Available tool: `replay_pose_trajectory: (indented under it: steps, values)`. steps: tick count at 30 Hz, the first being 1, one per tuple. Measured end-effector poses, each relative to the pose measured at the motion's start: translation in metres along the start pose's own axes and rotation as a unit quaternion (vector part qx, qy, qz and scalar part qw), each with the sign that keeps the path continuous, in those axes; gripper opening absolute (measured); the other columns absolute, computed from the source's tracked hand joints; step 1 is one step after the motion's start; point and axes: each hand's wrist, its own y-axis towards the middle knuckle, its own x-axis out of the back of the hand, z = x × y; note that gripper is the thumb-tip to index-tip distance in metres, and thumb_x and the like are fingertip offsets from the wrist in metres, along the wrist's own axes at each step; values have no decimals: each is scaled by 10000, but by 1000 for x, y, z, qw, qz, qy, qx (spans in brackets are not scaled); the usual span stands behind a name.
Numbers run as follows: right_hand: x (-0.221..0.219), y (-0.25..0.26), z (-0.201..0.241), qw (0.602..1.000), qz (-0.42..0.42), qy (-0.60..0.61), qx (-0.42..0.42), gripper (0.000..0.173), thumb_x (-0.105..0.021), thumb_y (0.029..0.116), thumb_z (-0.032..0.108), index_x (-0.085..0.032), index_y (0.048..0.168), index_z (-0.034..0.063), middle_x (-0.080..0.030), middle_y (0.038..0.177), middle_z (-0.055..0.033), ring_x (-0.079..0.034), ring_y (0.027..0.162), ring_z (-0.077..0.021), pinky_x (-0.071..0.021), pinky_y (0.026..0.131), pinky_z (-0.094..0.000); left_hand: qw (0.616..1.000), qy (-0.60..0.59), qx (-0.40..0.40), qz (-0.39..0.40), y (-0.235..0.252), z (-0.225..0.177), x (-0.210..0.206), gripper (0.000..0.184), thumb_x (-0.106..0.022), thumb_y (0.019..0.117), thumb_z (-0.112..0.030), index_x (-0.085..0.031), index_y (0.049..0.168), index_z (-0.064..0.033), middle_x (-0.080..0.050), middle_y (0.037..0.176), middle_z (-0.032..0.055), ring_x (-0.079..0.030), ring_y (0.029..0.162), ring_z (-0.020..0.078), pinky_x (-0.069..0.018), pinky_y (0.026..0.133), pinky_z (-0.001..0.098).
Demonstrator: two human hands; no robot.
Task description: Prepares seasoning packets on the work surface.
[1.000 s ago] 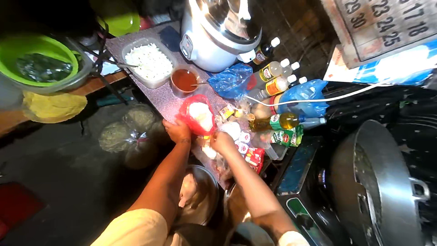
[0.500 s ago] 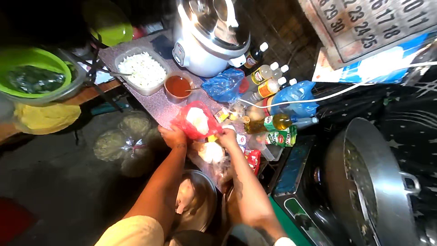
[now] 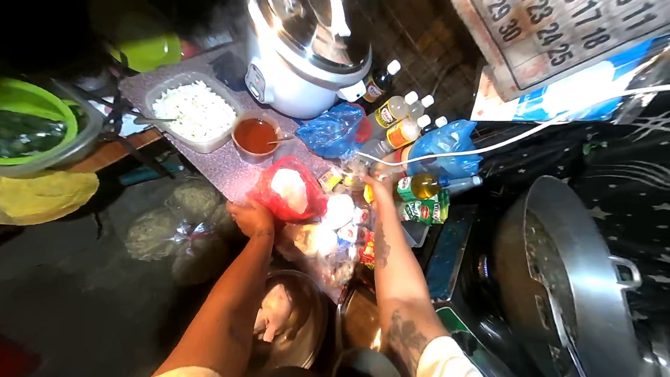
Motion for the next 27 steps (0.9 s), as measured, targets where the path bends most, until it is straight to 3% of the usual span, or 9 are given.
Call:
replay_pose_trajectory:
  steps: [3, 6, 11, 14, 16, 18, 22, 25, 27]
  values:
    - [-25, 13, 8, 984, 41, -163, 62, 731, -841, 856, 255, -501, 1451, -1, -594, 1347, -277, -597, 1230, -398, -493, 1047, -566, 1000, 4, -3, -4, -5, -4, 2, 596, -412, 1101, -369, -280, 1577, -36, -604, 1371, 263, -637, 1244, 379, -517, 1031, 527]
    - [-44, -12, 29, 947, 63, -302, 86, 400, -711, 951, 217, -657, 1258, -34, -666, 1237, -275, -642, 1170, -418, -505, 1006, -603, 1000, 5, -29, -11, -9, -2, 3, 634, -422, 1095, -360, -247, 1586, 2, -592, 1398, 265, -630, 1268, 357, -512, 1051, 493]
    - [-42, -50, 3, 957, -12, -175, 229, 338, -545, 1060, 207, -652, 1265, -39, -616, 1312, -278, -611, 1210, -402, -490, 1031, -563, 999, 12, -27, -15, -8, -3, 0, 657, -398, 1104, -362, -201, 1606, 13, -539, 1457, 283, -599, 1308, 370, -485, 1084, 483]
    - [-22, -43, -10, 986, -75, -50, 137, 384, -619, 1032, 269, -612, 1267, -35, -672, 1169, -244, -661, 1079, -345, -530, 948, -544, 999, 1, -28, -14, -8, -1, 1, 658, -397, 1103, -348, -184, 1606, 19, -518, 1477, 279, -576, 1338, 355, -468, 1110, 469]
    - [-8, -29, -9, 991, -105, -46, 75, 471, -718, 962, 223, -568, 1321, -43, -660, 1177, -271, -654, 1072, -384, -522, 931, -577, 999, 3, -29, -17, -6, -1, 0, 654, -391, 1103, -347, -182, 1608, 12, -521, 1479, 269, -579, 1337, 343, -473, 1106, 465]
    - [4, -6, -14, 985, -79, -144, 53, 756, -770, 887, 143, -377, 1515, -6, -593, 1335, -298, -605, 1219, -432, -497, 1018, -609, 999, 9, -26, -18, -5, -1, -1, 652, -390, 1103, -351, -183, 1611, 0, -533, 1471, 261, -587, 1329, 336, -481, 1097, 464]
    - [7, 37, -26, 931, 52, -357, 57, 959, -863, 750, 113, -342, 1555, 80, -604, 1328, -291, -614, 1198, -466, -503, 980, -658, 999, 21, -20, -20, -5, -2, -3, 656, -387, 1107, -367, -177, 1615, -9, -528, 1476, 258, -583, 1335, 330, -479, 1099, 454]
    - [4, 49, -26, 884, 85, -458, 30, 991, -871, 754, 149, -315, 1571, 82, -569, 1384, -288, -600, 1233, -462, -503, 994, -644, 999, 19, -15, -24, -4, -1, -3, 655, -389, 1106, -378, -188, 1616, -19, -531, 1475, 253, -588, 1328, 334, -485, 1093, 461]
    - [2, 52, -31, 888, 71, -454, 21, 929, -846, 779, 130, -346, 1557, 51, -565, 1385, -296, -598, 1237, -464, -506, 998, -639, 999, 27, -15, -26, -5, -1, -3, 651, -391, 1106, -377, -198, 1617, -23, -543, 1464, 254, -602, 1310, 340, -491, 1082, 471]
